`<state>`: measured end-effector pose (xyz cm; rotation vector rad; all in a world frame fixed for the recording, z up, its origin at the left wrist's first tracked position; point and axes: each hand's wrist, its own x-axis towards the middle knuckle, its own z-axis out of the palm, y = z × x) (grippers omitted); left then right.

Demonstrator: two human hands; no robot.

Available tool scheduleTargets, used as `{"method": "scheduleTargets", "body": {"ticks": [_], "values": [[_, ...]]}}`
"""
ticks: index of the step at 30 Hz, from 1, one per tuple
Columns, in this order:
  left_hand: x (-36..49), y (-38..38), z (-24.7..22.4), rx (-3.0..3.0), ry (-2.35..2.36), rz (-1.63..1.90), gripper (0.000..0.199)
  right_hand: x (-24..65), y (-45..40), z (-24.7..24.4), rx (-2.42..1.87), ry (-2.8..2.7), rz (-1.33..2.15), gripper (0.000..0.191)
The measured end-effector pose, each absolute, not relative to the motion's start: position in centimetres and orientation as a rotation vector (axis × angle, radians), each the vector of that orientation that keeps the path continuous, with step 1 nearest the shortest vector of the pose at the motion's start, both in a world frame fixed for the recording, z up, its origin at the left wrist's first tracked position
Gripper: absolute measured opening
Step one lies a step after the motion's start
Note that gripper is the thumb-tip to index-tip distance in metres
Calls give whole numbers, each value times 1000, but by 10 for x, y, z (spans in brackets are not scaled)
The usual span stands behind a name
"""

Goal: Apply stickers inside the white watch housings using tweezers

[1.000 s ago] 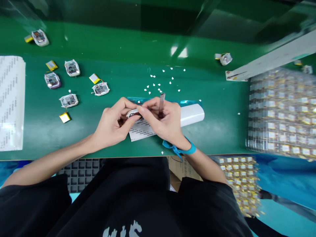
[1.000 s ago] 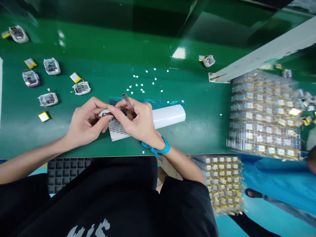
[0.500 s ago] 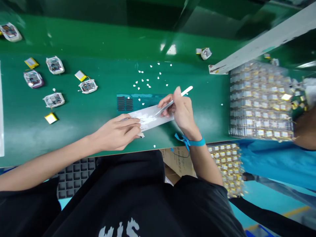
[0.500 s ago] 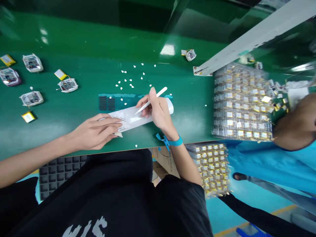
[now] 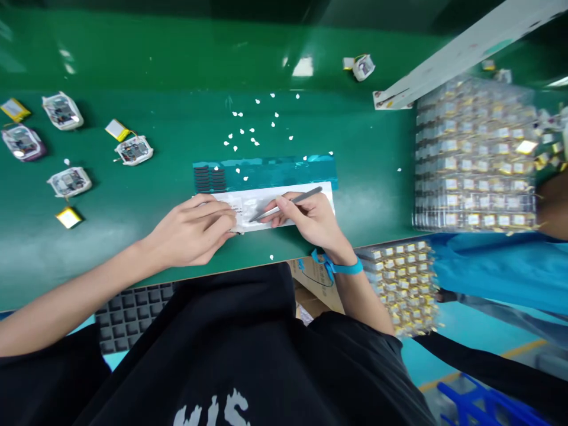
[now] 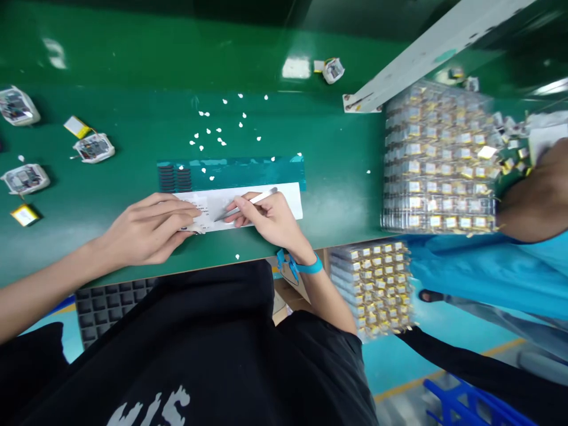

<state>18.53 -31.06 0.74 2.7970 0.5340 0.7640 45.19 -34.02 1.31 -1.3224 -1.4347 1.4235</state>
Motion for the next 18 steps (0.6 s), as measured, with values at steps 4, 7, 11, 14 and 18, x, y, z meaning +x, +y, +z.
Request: {"method": "scheduleTargets", "body": {"ticks": [4, 7, 11, 14, 18], "values": [[184, -310, 8, 2789, 472, 729, 11, 453, -341, 7, -1325, -1437, 1438, 47], [184, -310, 8, 2797, 398, 707, 11, 454, -341, 7, -1309, -1461, 1457, 47], [185, -310, 5, 2774, 395, 696, 12, 454, -339, 9, -1226, -1512, 1470, 50], [184, -309, 4, 2767, 398, 676, 14, 455, -338, 11, -1176, -1505, 1512, 44], [183, -310, 4, 2756, 404, 667, 14, 459, -339, 13, -1130, -1438, 1539, 46]]}}
